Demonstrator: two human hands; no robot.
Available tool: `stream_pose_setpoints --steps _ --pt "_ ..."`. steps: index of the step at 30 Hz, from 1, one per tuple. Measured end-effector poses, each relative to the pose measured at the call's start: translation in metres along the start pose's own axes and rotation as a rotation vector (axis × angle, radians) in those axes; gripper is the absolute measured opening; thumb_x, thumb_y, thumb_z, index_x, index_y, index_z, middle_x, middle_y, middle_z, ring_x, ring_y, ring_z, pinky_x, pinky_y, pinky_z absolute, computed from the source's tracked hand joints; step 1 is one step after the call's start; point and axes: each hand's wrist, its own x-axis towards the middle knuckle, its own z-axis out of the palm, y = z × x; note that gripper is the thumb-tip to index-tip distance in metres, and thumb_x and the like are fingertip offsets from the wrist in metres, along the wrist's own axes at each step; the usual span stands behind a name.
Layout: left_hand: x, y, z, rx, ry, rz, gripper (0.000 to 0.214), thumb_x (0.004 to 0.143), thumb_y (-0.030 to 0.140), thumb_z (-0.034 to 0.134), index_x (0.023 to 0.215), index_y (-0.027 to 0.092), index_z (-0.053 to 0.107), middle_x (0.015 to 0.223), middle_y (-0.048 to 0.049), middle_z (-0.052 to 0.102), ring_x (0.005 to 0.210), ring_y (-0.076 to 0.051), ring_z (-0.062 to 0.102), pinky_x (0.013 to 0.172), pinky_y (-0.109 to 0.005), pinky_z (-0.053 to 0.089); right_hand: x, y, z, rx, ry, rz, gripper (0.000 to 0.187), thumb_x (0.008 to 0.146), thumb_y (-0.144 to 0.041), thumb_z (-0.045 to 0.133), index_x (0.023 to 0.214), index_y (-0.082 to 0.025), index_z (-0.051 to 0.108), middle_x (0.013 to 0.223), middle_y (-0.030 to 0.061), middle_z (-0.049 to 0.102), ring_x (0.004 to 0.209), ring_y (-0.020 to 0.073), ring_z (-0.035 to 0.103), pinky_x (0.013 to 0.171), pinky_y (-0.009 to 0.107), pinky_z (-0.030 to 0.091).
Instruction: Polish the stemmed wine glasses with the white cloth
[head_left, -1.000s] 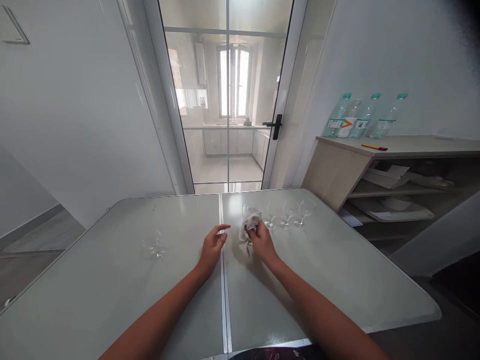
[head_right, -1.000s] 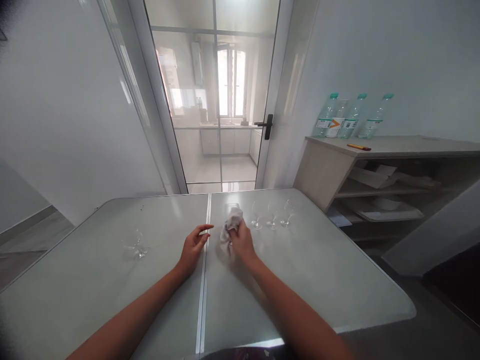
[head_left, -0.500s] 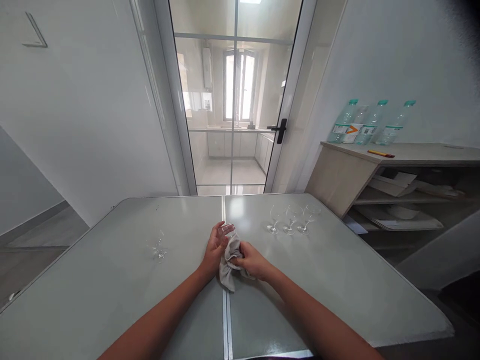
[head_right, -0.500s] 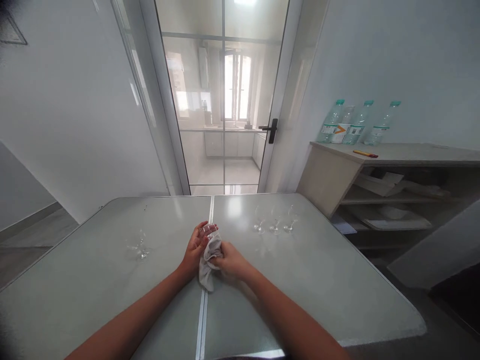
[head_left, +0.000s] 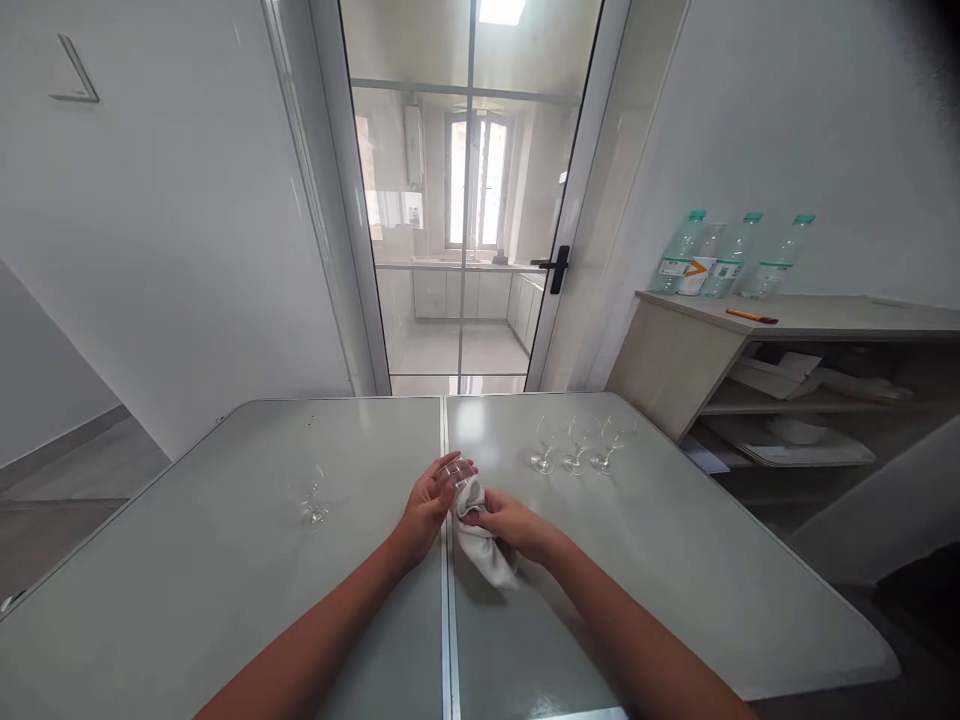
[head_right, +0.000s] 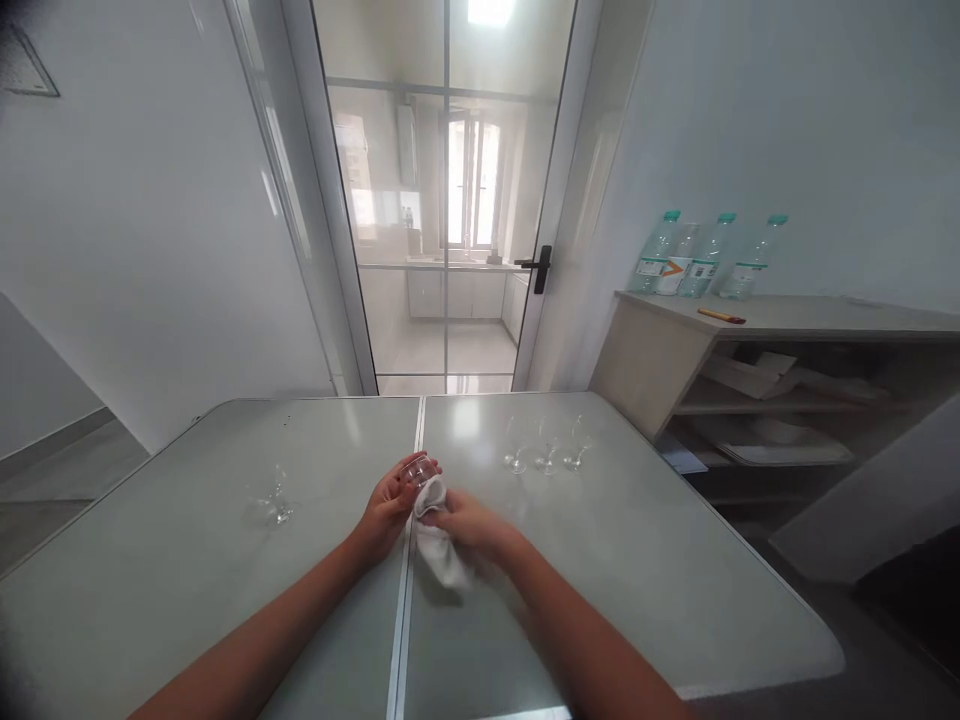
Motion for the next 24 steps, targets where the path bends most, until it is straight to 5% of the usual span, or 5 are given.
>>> stream_pose_setpoints --steps 3,5,14,20,24 --pt "0.004 -0.005 -0.003 0.071 0.083 0.052 0.058 0.08 0.035 0.08 0.131 0.021 0.057 0.138 -0.0163 0.06 0.13 -0.032 0.056 0.11 -0.046 0.042 0.003 0.002 -0.002 -0.531 0.311 -0.104 0.005 0.084 -0.022 0.061 0.086 -0.018 0.059 0.076 0.0021 0.061 0.07 0.0165 0.053 0.068 0.027 0.034" --pt "0.007 -0.009 -0.007 0.086 0.104 0.066 0.057 0.081 0.036 0.079 0.131 0.021 0.056 0.139 -0.0158 0.059 0.129 -0.031 0.057 0.11 -0.046 0.043 0.006 0.003 -0.003 -0.639 0.349 -0.133 0.002 0.085 -0.02 0.058 0.085 -0.019 0.059 0.073 0.0013 0.06 0.067 0.0156 0.051 0.066 0.027 0.032" --pt "0.005 -0.004 -0.006 -0.018 0.046 0.085 0.049 0.088 0.047 0.07 0.128 0.021 0.059 0.138 -0.0174 0.059 0.129 -0.035 0.057 0.11 -0.051 0.042 -0.002 -0.014 -0.015 0.525 0.029 0.15 0.029 0.075 -0.041 0.077 0.085 -0.016 0.066 0.07 0.0003 0.061 0.059 0.013 0.054 0.058 0.025 0.046" --pt "-0.001 0.007 0.001 0.184 0.012 0.208 0.064 0.084 0.044 0.075 0.138 0.024 0.047 0.141 -0.0169 0.054 0.131 -0.035 0.054 0.112 -0.052 0.041 -0.009 -0.014 -0.016 0.498 0.052 0.144 0.036 0.079 -0.047 0.074 0.101 -0.018 0.069 0.086 0.0047 0.067 0.073 0.0185 0.063 0.065 0.035 0.058" --pt "-0.004 0.007 0.009 0.204 -0.06 0.231 0.061 0.082 0.044 0.077 0.134 0.025 0.05 0.139 -0.0155 0.054 0.13 -0.035 0.054 0.113 -0.053 0.04 0.001 0.0 -0.022 0.258 0.258 0.122 0.033 0.078 -0.049 0.069 0.088 -0.017 0.069 0.074 0.0023 0.064 0.068 0.0203 0.061 0.057 0.032 0.052"
